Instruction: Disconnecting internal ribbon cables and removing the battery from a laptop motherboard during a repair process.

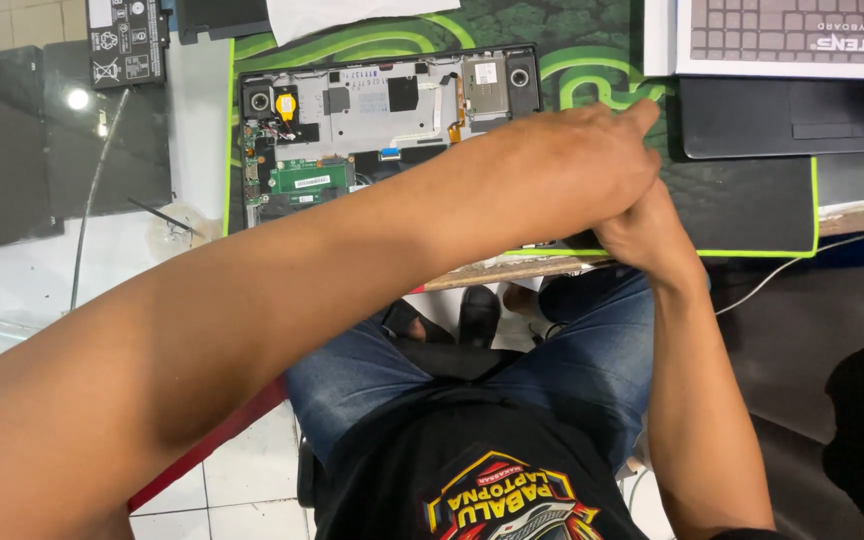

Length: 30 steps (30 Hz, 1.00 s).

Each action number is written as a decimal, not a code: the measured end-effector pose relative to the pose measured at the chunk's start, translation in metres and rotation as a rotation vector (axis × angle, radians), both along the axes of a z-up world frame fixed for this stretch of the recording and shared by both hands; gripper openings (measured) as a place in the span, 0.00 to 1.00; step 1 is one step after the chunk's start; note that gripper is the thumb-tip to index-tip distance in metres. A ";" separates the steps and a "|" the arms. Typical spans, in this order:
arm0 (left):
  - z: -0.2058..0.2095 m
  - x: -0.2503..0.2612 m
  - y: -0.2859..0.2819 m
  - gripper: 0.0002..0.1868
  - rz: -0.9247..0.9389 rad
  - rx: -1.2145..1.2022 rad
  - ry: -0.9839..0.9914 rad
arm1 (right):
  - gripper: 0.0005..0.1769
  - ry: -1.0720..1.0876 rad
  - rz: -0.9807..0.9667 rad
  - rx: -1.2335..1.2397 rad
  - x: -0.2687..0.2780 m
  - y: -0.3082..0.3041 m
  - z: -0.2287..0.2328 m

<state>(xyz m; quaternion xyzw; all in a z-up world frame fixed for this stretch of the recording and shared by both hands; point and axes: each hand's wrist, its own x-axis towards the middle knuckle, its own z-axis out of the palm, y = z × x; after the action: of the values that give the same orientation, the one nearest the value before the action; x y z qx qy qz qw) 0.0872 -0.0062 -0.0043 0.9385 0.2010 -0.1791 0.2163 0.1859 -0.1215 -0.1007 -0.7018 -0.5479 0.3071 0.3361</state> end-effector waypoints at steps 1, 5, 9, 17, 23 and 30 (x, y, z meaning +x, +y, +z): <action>0.006 -0.012 0.001 0.26 0.001 -0.001 0.000 | 0.24 0.000 0.001 -0.001 0.000 -0.001 -0.001; -0.006 -0.032 0.010 0.11 -0.131 0.345 -0.392 | 0.24 -0.022 0.008 0.011 -0.002 0.001 0.000; -0.004 -0.040 0.002 0.10 -0.241 0.677 -0.400 | 0.25 -0.044 0.007 0.020 -0.006 0.007 -0.001; -0.014 -0.023 -0.006 0.08 -0.250 0.642 -0.381 | 0.26 -0.083 0.012 0.038 0.000 0.007 -0.002; 0.001 -0.037 -0.004 0.07 -0.244 0.433 -0.402 | 0.26 -0.109 0.006 0.051 0.002 0.002 -0.004; 0.018 -0.034 -0.009 0.16 -0.159 0.301 -0.284 | 0.27 -0.142 0.014 0.066 0.002 0.002 -0.006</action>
<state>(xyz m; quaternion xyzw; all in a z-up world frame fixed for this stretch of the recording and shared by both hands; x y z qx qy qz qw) 0.0537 -0.0154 0.0138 0.9888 0.1186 -0.0297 0.0851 0.1884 -0.1197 -0.1072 -0.7065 -0.5852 0.2404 0.3172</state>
